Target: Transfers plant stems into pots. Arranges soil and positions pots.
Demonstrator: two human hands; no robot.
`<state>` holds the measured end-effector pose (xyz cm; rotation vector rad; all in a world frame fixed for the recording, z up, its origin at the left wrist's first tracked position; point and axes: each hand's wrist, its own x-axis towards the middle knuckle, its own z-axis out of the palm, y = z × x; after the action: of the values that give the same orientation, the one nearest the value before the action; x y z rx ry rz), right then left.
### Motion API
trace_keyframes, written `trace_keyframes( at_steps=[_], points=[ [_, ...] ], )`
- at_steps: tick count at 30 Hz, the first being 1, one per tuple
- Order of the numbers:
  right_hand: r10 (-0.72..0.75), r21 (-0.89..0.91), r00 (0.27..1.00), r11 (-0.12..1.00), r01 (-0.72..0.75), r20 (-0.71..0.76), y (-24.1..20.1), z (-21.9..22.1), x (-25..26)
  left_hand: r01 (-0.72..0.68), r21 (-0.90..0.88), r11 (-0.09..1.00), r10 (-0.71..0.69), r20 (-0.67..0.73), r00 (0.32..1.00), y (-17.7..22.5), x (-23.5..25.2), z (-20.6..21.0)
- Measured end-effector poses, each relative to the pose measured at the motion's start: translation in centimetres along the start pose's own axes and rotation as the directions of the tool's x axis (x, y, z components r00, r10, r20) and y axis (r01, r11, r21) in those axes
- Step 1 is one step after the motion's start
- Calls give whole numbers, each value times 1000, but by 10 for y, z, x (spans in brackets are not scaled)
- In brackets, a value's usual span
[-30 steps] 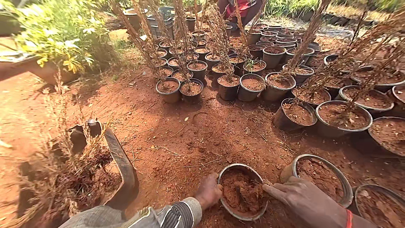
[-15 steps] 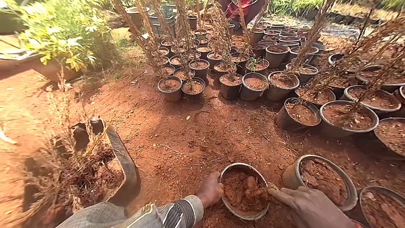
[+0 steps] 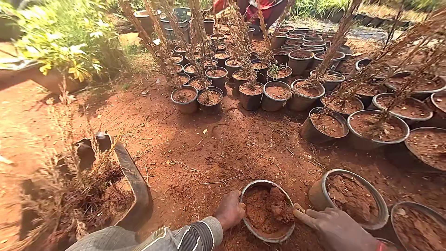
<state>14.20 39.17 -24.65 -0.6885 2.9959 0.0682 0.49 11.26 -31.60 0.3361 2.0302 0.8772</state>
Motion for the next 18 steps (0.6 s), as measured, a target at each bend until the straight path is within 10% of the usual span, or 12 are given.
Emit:
trace_keyframes(
  at_steps=[18],
  points=[
    [-27,150,769,976,159,-638,-23,-120,20,-4,31,1000,4,1,1000,26,-36,-17]
  ],
)
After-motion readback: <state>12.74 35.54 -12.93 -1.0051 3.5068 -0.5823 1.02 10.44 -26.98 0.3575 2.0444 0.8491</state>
